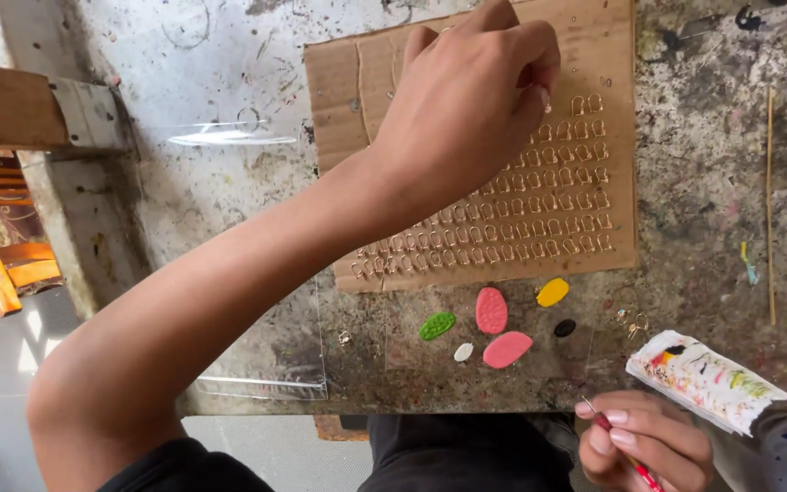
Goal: Painting and decorating small jewelry components using a fine-tipped tool at a workbench.
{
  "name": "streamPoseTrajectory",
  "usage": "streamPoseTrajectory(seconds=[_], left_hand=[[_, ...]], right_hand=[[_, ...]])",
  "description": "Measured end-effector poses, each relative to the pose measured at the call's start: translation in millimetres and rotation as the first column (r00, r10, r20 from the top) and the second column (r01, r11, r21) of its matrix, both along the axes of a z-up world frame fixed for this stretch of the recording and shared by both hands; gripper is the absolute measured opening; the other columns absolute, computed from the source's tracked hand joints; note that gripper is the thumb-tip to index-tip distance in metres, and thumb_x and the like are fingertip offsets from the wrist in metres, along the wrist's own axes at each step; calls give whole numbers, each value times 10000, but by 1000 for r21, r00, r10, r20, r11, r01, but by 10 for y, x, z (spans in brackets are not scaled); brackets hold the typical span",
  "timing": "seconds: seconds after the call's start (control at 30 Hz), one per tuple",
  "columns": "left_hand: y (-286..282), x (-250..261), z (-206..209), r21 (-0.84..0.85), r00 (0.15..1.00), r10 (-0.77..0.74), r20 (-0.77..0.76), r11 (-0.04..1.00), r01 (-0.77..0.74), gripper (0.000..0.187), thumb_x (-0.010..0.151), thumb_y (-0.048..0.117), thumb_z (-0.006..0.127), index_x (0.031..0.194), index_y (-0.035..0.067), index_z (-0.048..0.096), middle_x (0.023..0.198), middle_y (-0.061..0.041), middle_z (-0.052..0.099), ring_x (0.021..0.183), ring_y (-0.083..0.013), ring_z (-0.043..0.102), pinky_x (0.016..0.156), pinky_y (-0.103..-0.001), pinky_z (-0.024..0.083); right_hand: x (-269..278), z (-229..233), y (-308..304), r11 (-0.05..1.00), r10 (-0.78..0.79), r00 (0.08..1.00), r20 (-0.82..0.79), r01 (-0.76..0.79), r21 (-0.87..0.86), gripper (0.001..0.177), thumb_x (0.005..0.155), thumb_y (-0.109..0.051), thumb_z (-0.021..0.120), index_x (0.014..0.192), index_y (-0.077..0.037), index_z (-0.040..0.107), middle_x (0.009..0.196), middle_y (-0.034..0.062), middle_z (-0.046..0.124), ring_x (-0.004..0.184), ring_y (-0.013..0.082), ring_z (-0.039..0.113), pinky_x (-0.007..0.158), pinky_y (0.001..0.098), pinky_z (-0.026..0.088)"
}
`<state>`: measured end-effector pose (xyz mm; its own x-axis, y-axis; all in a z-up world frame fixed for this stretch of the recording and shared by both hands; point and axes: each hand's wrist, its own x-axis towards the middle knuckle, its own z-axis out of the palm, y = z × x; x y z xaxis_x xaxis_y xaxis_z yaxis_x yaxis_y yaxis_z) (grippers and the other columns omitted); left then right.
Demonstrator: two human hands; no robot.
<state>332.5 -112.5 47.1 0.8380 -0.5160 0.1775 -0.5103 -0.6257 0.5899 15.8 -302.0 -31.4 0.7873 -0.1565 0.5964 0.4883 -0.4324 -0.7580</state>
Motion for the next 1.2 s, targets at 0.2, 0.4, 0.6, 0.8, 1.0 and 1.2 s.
streamPoseTrajectory(seconds=[0.2, 0.4, 0.6, 0.8, 1.0, 1.2], left_hand=[[-121, 41, -82, 36, 1000, 17, -18, 999, -17, 112, 767, 116, 582, 815, 212, 616, 833, -8, 632, 807, -268, 631, 755, -450, 307], [-160, 81, -132, 32, 999, 26, 40, 999, -27, 107, 738, 105, 571, 774, 197, 611, 814, -7, 634, 762, -285, 595, 714, -454, 281], [-198, 168, -144, 72, 1000, 14, 19, 997, -15, 119, 623, 90, 582, 641, 206, 608, 630, 63, 641, 613, -233, 622, 755, -457, 328], [-222, 198, -156, 82, 1000, 22, -15, 996, -21, 159, 600, 69, 558, 563, 223, 576, 516, 109, 625, 533, -216, 615, 747, -457, 337], [-222, 200, -142, 105, 999, 27, -28, 994, -24, 163, 612, 82, 529, 556, 228, 575, 516, 111, 637, 525, -238, 607, 772, -471, 339], [-210, 190, -125, 73, 999, 25, -21, 997, -24, 173, 634, 75, 545, 537, 217, 550, 509, 114, 620, 502, -199, 563, 756, -446, 343]], right_hand=[[3, 72, 17, 999, -33, 998, -53, 31, -22, 155, 916, -62, 681, 962, -80, 533, 972, 69, 555, 646, 201, 733, 573, 254, 641], [-9, 95, 19, 999, -38, 995, -97, 38, 1, 143, 914, -59, 677, 955, -77, 541, 978, 71, 558, 661, 208, 744, 590, 245, 644], [0, 40, 4, 1000, -19, 997, -72, 20, 10, 153, 910, -71, 679, 958, -76, 533, 975, 79, 558, 658, 210, 742, 595, 252, 671], [-25, 2, -16, 999, -22, 998, -51, 23, 22, 151, 902, -81, 686, 943, -76, 541, 960, 75, 558, 645, 205, 736, 582, 245, 659], [-22, 15, -42, 1000, 4, 998, -59, -4, -5, 159, 896, -68, 689, 958, -77, 542, 969, 75, 567, 662, 204, 750, 596, 240, 662], [9, 46, -9, 1000, -13, 999, -43, 13, 14, 184, 896, -76, 689, 947, -81, 513, 940, 82, 562, 638, 199, 733, 567, 239, 648]])
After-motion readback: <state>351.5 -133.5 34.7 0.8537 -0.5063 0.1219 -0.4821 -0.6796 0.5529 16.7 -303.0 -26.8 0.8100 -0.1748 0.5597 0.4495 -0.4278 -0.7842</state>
